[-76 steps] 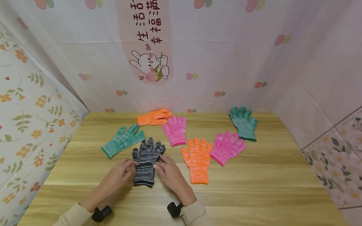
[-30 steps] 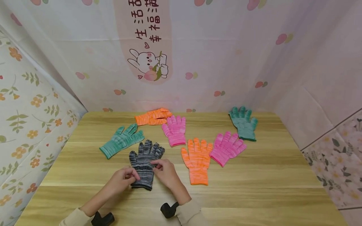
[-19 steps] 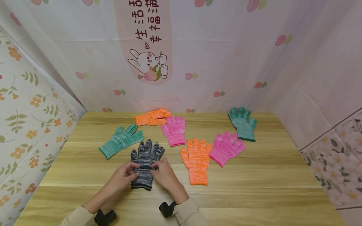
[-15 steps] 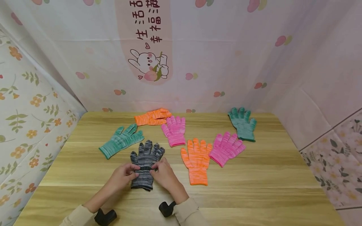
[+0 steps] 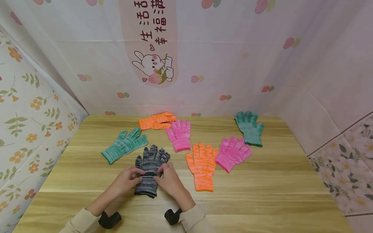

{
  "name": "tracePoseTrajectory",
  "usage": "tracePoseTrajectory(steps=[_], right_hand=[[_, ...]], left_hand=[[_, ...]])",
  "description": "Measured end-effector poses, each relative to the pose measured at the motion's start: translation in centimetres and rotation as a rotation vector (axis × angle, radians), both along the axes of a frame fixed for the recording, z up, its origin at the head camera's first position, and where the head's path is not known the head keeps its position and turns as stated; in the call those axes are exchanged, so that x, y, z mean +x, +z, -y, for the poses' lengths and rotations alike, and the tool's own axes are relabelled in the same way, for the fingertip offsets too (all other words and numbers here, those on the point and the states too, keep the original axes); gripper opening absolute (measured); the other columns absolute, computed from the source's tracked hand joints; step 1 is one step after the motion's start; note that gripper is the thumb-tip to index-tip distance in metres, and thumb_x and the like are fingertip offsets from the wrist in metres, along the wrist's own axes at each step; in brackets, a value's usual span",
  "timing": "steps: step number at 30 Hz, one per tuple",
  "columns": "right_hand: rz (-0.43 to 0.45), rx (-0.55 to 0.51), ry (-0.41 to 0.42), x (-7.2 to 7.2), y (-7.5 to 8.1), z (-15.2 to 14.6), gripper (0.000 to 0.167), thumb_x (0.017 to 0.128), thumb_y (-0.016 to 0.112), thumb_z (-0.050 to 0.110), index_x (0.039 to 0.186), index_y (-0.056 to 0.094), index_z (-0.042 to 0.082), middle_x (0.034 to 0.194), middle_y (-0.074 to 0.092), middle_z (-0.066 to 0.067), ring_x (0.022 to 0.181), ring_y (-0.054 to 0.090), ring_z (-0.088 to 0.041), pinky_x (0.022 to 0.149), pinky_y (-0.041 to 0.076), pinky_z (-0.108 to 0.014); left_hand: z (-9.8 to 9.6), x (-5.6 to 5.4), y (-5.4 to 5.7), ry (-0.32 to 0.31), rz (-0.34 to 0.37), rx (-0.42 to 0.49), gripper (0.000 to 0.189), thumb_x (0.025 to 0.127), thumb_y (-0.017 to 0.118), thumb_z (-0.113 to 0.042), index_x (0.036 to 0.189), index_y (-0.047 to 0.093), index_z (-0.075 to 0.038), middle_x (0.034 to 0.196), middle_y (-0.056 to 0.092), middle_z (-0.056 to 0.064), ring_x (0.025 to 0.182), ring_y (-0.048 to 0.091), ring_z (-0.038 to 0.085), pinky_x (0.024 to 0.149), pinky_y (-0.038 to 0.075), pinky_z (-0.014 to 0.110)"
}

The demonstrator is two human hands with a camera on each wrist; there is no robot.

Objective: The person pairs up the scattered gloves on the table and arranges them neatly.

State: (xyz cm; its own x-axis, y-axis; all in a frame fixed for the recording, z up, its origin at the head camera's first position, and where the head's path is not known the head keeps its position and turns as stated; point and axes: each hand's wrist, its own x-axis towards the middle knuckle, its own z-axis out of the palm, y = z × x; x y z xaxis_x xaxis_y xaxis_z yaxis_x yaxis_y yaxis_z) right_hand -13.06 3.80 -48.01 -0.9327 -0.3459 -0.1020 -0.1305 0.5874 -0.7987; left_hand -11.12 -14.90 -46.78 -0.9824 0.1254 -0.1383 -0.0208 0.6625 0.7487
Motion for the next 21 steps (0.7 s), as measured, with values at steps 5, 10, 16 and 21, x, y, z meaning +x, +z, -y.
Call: tracePoseTrajectory(steps=[5,10,16,21], right_hand=[[-0.032,0.073,0.005,0.2,0.7,0.2,0.042,0.084,0.066,0.016,0.120,0.052,0.000,0.117,0.042,-0.016,0.093,0.051,-0.023,0.077,0.048,-0.035],[-0.168,0.272,0.072,-0.2,1.6,1.1,0.052,0.083,0.069,0.017,0.129,0.050,0.000,0.141,0.033,-0.021,0.126,0.036,-0.040,0.097,0.043,-0.051],[-0.188,0.576,0.217,-0.5,2.0,2.1,0.063,0.084,0.068,0.026,0.136,0.044,0.000,0.148,0.033,-0.015,0.127,0.038,-0.040,0.094,0.045,-0.050],[-0.213,0.783,0.259,-0.4,1.8,2.8,0.062,0.083,0.068,0.031,0.134,0.048,0.001,0.145,0.038,-0.014,0.131,0.034,-0.038,0.101,0.041,-0.047]], left_hand=[[0.0,-0.1,0.4,-0.012,-0.006,-0.055,0.027,0.083,0.063,-0.003,0.110,0.064,-0.003,0.095,0.051,0.014,0.071,0.047,0.017,0.060,0.040,0.028],[-0.6,-0.2,0.6,-0.106,-0.166,-0.347,0.047,0.082,0.069,-0.017,0.125,0.055,-0.002,0.103,0.044,0.018,0.084,0.048,0.026,0.067,0.044,0.036],[-1.5,-0.7,0.2,-0.388,-0.283,-0.662,0.070,0.081,0.070,-0.035,0.132,0.046,0.007,0.140,0.042,0.022,0.129,0.038,0.042,0.102,0.037,0.054],[-1.9,-1.2,0.4,-0.487,-0.265,-0.821,0.074,0.080,0.067,-0.043,0.134,0.046,0.002,0.144,0.041,0.015,0.134,0.036,0.033,0.111,0.026,0.051]])
